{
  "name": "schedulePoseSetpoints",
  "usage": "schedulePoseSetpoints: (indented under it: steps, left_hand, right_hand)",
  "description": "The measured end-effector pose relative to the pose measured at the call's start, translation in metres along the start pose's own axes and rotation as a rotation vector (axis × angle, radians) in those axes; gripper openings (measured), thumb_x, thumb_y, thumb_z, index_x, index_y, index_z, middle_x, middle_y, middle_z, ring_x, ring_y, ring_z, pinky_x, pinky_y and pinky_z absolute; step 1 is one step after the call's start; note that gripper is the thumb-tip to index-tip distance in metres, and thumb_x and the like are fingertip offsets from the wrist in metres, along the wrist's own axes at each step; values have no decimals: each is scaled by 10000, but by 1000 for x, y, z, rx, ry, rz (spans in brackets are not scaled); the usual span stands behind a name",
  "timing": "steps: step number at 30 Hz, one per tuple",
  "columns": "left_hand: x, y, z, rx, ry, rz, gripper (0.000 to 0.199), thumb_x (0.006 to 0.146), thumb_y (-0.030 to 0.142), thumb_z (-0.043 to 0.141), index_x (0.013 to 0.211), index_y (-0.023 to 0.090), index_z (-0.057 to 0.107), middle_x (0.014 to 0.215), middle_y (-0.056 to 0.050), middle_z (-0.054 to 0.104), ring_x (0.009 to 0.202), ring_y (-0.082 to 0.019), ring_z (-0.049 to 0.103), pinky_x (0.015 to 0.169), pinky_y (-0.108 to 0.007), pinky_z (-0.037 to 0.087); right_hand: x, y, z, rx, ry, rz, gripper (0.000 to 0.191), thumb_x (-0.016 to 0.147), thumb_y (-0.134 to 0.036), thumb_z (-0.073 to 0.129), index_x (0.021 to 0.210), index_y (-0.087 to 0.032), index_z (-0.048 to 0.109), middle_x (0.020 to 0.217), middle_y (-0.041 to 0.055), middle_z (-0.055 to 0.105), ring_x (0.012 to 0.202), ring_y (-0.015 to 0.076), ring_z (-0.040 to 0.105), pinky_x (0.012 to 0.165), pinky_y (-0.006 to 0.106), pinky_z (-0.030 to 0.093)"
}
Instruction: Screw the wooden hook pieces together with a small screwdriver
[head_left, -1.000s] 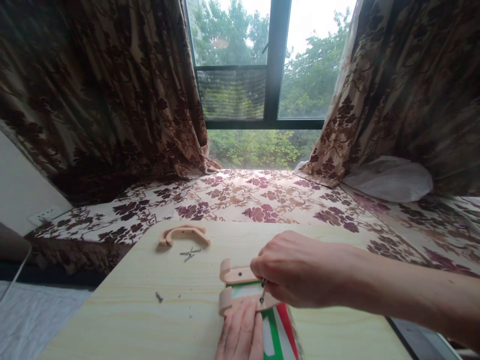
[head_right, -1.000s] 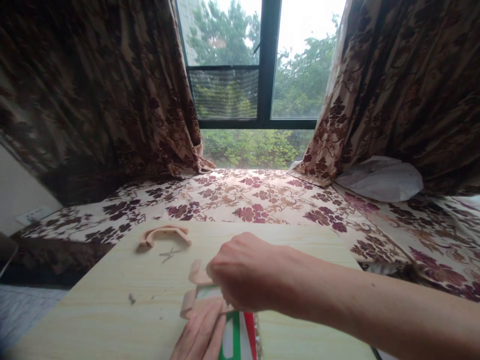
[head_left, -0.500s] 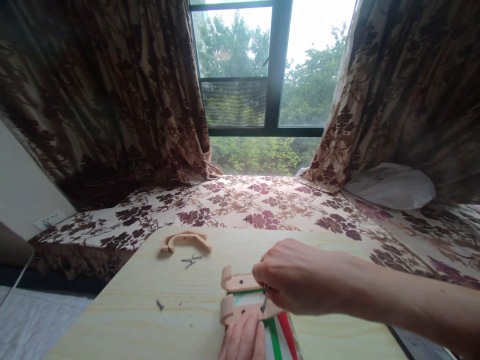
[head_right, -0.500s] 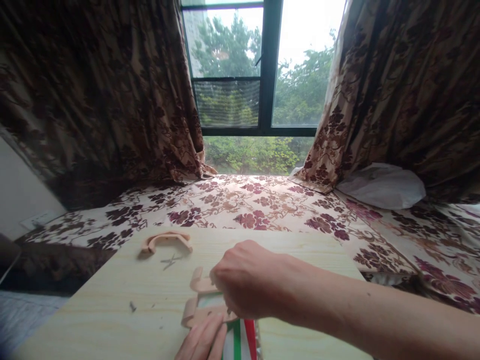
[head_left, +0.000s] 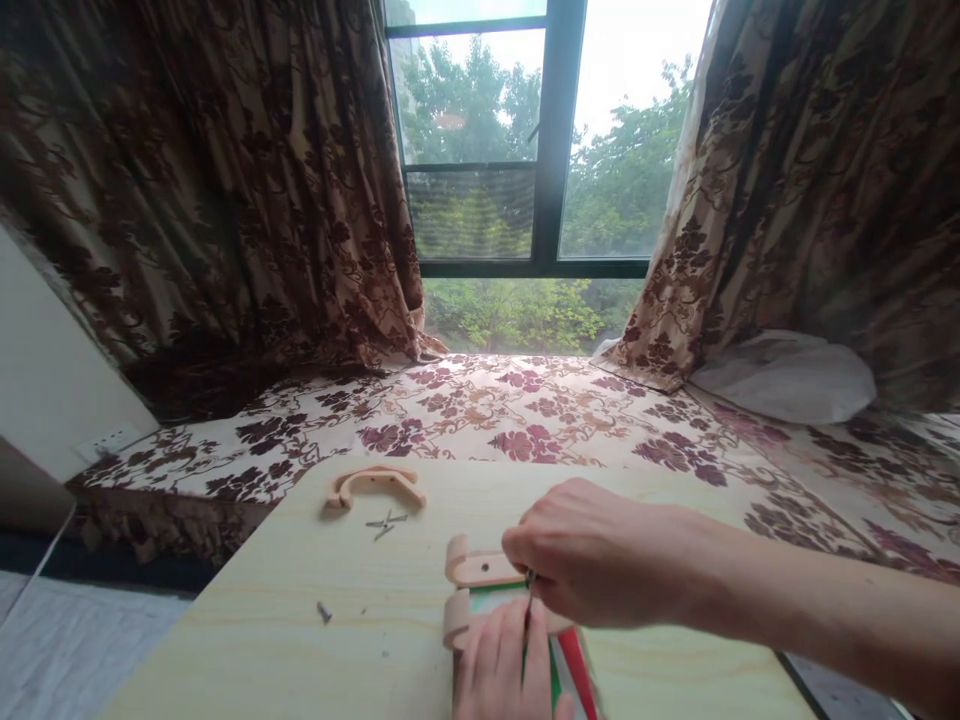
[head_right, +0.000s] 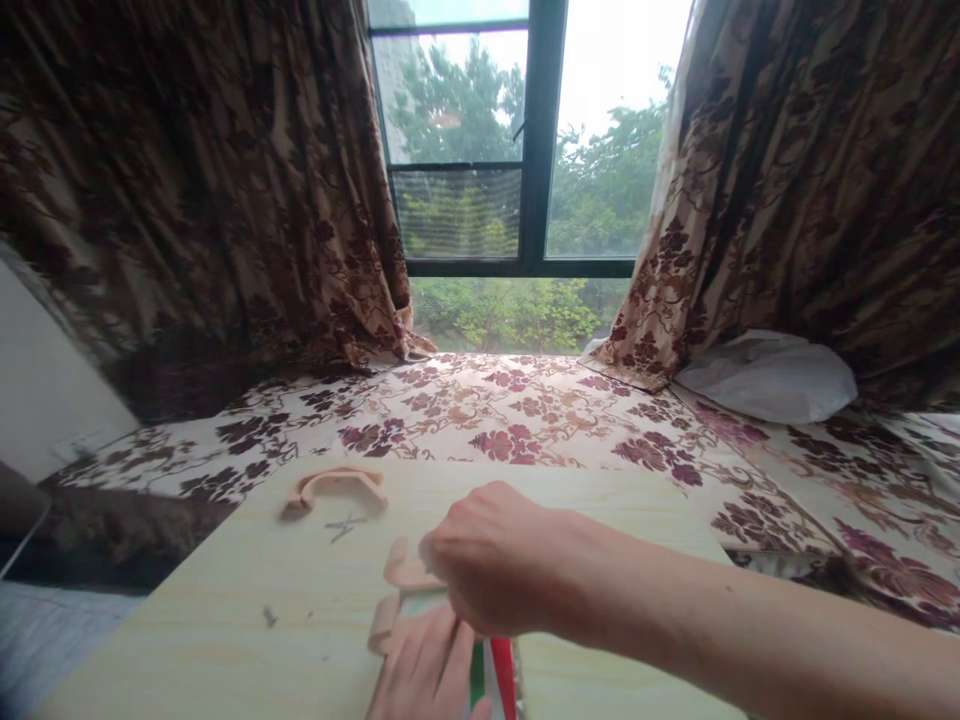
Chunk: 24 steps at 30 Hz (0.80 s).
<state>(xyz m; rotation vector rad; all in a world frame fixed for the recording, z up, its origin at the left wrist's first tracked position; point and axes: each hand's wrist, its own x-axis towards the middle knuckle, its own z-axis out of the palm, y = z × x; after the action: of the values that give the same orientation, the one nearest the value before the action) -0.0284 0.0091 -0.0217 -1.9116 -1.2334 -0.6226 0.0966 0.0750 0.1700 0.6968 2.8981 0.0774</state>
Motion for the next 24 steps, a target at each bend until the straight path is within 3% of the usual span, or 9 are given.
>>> schedulePoseSetpoints:
  steps: [7,12,16,21,24]
  left_hand:
    - [-2,-2,-6,-49,-125,2,437,819,477,386,1096,183,552,1052,-10,638,931,-162,596,767,-292,486]
    - [-6,-3,-3,-54,-150,-2,487,811,501,400,1148,171,520,1121,-29,606,971,-179,578,795,-304,472]
    - [-7,-4,-4,-62,-172,1,483,812,488,408,1165,174,508,1166,-30,583,1000,-180,567,806,-304,473]
    - [-4,-6,-6,-78,-174,17,476,802,480,421,1178,197,496,1165,-27,583,992,-182,575,789,-305,492]
    - [-6,-9,-7,-60,-101,50,457,803,450,414,1148,169,514,1125,-65,603,979,-196,586,766,-298,501]
  right_hand:
    - [0,0,-5,19,-21,-12,94,707,-144,518,745,-149,604,654,54,635,539,120,507,447,258,199]
    - [1,1,-3,10,33,-65,92,697,-124,514,734,-155,593,643,39,624,519,110,484,440,260,191]
    - [1,2,-3,23,-2,-41,102,705,-132,514,759,-157,597,656,42,630,530,111,488,448,256,203]
    - [-1,2,-5,19,-38,-26,114,704,-125,514,774,-159,597,670,46,636,544,118,503,449,255,206]
    - [-3,2,-5,13,-38,-25,98,709,-125,513,762,-156,590,672,52,636,548,116,506,451,256,201]
